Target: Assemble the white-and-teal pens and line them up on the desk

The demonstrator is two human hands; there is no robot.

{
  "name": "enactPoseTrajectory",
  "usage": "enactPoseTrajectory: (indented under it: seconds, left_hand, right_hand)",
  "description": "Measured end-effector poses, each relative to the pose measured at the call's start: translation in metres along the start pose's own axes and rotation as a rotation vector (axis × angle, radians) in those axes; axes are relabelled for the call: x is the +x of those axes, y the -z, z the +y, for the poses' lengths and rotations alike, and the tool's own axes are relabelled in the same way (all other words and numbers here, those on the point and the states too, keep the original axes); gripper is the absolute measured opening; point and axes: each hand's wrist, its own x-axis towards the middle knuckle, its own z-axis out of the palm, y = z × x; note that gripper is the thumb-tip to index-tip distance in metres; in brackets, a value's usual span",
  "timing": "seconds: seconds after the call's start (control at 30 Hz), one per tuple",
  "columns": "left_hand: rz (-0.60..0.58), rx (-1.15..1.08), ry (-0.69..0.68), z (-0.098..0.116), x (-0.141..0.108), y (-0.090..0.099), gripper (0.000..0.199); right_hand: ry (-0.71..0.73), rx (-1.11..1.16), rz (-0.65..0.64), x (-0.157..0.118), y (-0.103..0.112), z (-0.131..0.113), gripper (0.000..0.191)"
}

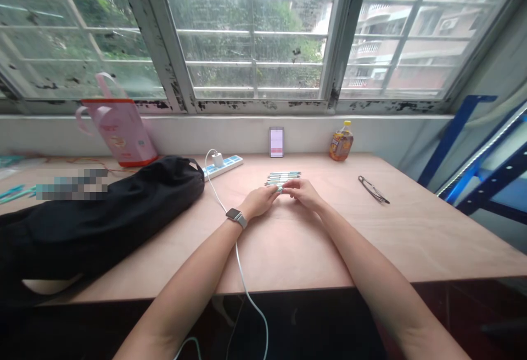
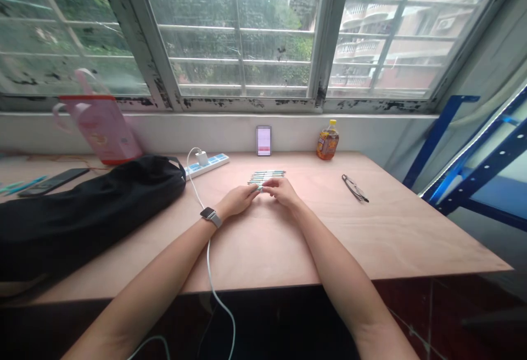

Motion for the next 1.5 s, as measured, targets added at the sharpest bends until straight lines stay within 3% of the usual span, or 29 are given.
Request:
enactPoseTrajectory:
  seconds: [0.3, 0.53, 0.67, 0.87, 1.0, 1.17, 1.3, 1.5]
  left_hand:
    - [-0.028, 0.063, -0.036, 0.0021, -0.0014, 0.0028, 0.034]
    - [-0.030, 0.077, -0.057, 0.0019, -0.0006, 0.0007, 0.031]
    - [-0.022, 0.070, -0.054, 0.0005, -0.0001, 0.0001, 0.035]
    - [-0.028, 0.036, -0.093, 0.0038, -0.0012, 0.0031, 0.034]
    - [-0.038, 0.018, -0.081, 0.0065, -0.0016, 0.0039, 0.033]
    - [-0.053, 0.028, -0.070, 0.0075, -0.0011, 0.0049, 0.032]
    - [-0.038, 0.033, -0.048, 0.0067, -0.0012, 0.0055, 0.031]
    - [-0.040, 0.051, -0.056, 0.0072, -0.0013, 0.0060, 0.032]
  right_hand:
    - [-0.001, -0.159, -0.053, 0.0002, 0.0018, 0.0001, 0.029]
    - [0.089, -0.414, -0.057, 0.0006, -0.0003, 0.0017, 0.046]
    - [0.069, -0.403, -0.088, 0.0013, 0.0008, 0.0037, 0.034]
    - [0.075, -0.377, -0.143, 0.0002, 0.0040, 0.0015, 0.044]
    - [0.060, -0.332, -0.139, 0.0000, 0.0034, 0.0016, 0.033]
    - [0.073, -0.406, -0.126, 0.0009, 0.0034, 0.0037, 0.048]
    - [0.073, -0.395, -0.093, 0.0003, 0.0040, 0.0027, 0.037]
    - [0.079, -0.411, -0.096, 0.0009, 0.0041, 0.0029, 0.038]
